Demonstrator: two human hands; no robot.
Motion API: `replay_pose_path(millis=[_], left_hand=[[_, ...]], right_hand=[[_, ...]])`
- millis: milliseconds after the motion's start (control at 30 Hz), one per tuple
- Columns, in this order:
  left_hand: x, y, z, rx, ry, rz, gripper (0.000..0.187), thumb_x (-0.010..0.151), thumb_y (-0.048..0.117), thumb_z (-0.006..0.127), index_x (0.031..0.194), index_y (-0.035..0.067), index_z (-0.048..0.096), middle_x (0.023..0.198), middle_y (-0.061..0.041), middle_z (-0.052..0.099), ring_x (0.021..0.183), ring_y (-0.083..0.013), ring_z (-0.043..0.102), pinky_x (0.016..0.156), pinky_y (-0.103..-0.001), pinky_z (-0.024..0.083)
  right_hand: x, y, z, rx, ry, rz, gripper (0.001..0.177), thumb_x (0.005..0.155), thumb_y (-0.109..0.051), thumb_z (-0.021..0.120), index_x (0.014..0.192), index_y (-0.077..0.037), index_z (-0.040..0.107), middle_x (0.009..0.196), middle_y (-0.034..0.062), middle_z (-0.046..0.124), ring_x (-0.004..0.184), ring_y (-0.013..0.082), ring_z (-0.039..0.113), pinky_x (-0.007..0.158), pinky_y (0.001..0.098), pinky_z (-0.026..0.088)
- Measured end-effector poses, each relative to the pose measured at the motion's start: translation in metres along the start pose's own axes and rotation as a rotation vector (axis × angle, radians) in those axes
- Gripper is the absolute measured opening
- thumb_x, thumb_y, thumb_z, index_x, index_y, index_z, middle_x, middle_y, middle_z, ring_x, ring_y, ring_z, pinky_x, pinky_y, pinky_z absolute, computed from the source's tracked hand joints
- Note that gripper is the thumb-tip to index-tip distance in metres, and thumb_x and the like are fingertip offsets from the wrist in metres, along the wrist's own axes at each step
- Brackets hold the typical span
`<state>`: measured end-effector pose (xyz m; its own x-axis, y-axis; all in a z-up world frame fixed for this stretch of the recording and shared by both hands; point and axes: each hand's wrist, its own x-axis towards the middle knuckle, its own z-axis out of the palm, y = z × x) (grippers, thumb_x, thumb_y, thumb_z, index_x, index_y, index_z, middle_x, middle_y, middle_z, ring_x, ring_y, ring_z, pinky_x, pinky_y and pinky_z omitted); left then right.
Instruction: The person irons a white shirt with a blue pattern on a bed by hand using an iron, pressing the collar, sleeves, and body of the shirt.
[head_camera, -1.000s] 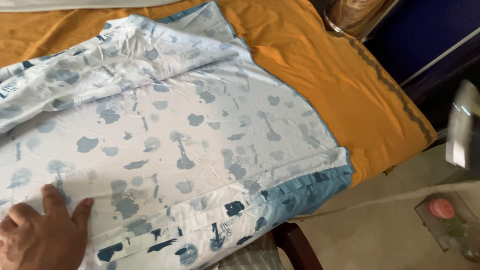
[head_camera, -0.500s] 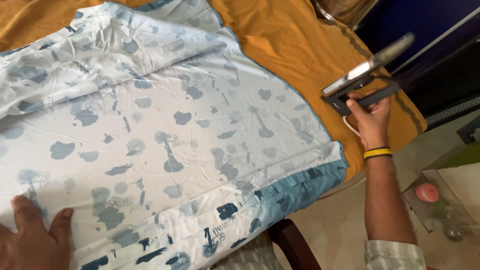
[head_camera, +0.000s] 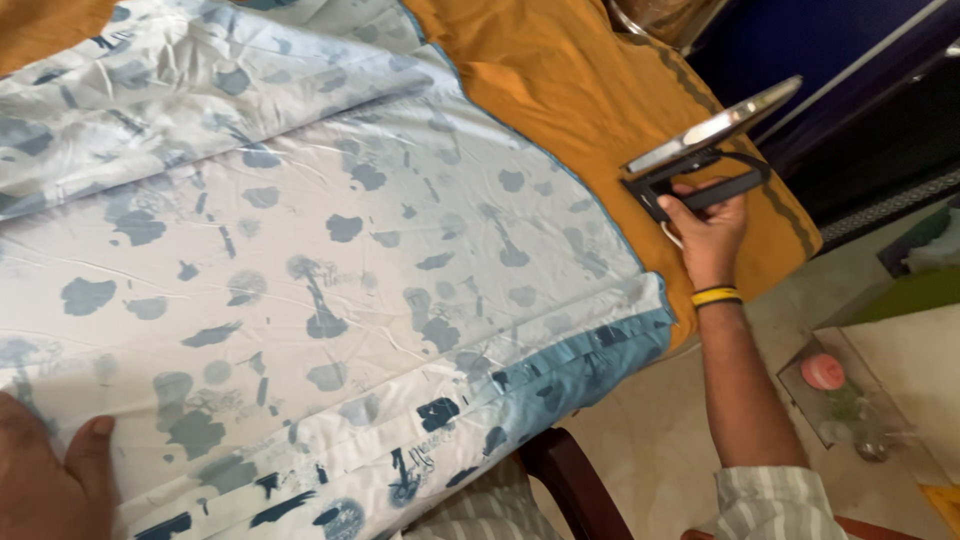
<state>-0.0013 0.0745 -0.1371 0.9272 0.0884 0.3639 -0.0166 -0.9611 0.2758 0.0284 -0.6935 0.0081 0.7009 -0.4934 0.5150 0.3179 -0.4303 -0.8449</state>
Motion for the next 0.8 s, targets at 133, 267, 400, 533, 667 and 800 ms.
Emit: replay_pose_path(millis=[133,267,400,533,667,800], left_hand=[[0.01,0.008,-0.01,-0.051,-0.084,-0.037,0.058,0.106,0.025,0.074,0.14,-0.014,0.047,0.108,-0.03,0.065,0.092,-0.0399,0.069,0.086,-0.042,0.056],[0.018,0.043,-0.037,-0.008,-0.082,-0.172,0.072,0.105,0.036,0.073,0.151,-0.01,0.042,0.106,-0.036,0.066,0.09,-0.0479,0.07,0.082,-0.048,0.057],[0.015,0.056,-0.058,0.309,-0.142,-0.184,0.081,0.1,0.052,0.065,0.16,0.001,0.042,0.11,-0.039,0.064,0.086,-0.0513,0.069,0.071,-0.053,0.058],[0.01,0.048,-0.05,0.293,-0.061,-0.125,0.082,0.101,0.052,0.065,0.159,-0.001,0.043,0.112,-0.038,0.064,0.086,-0.0473,0.069,0.073,-0.05,0.058],[0.004,0.023,-0.027,0.134,-0.114,-0.169,0.08,0.108,0.05,0.061,0.159,-0.008,0.041,0.103,-0.036,0.066,0.081,-0.0452,0.069,0.075,-0.05,0.058],[0.002,0.022,-0.03,0.186,-0.127,-0.186,0.08,0.108,0.053,0.058,0.16,-0.006,0.042,0.112,-0.037,0.063,0.088,-0.0469,0.068,0.075,-0.05,0.057]], right_hand=[[0.001,0.001,0.007,-0.042,0.027,0.068,0.044,0.087,0.007,0.086,0.113,-0.005,0.053,0.108,0.0089,0.072,0.091,0.0123,0.069,0.074,0.0262,0.059],[0.012,-0.006,0.014,-0.105,-0.004,-0.034,0.042,0.086,0.005,0.087,0.113,-0.004,0.055,0.105,0.0057,0.072,0.089,0.0101,0.069,0.075,0.0248,0.059],[0.001,-0.001,0.009,-0.019,-0.01,0.032,0.033,0.087,0.001,0.086,0.107,-0.004,0.061,0.098,0.0024,0.071,0.081,0.0079,0.067,0.068,0.0236,0.055],[0.007,0.002,0.002,-0.021,0.021,0.012,0.026,0.097,-0.012,0.085,0.111,-0.004,0.064,0.093,-0.0001,0.066,0.077,0.0065,0.058,0.068,0.0217,0.048],[0.002,0.002,-0.01,0.0,0.098,-0.047,0.038,0.102,-0.025,0.083,0.124,-0.004,0.061,0.099,-0.002,0.06,0.083,0.0069,0.054,0.069,0.0221,0.044],[-0.014,-0.014,-0.019,-0.156,0.112,-0.235,0.044,0.109,-0.03,0.076,0.136,-0.002,0.055,0.123,0.0034,0.064,0.114,0.0127,0.062,0.101,0.028,0.052]])
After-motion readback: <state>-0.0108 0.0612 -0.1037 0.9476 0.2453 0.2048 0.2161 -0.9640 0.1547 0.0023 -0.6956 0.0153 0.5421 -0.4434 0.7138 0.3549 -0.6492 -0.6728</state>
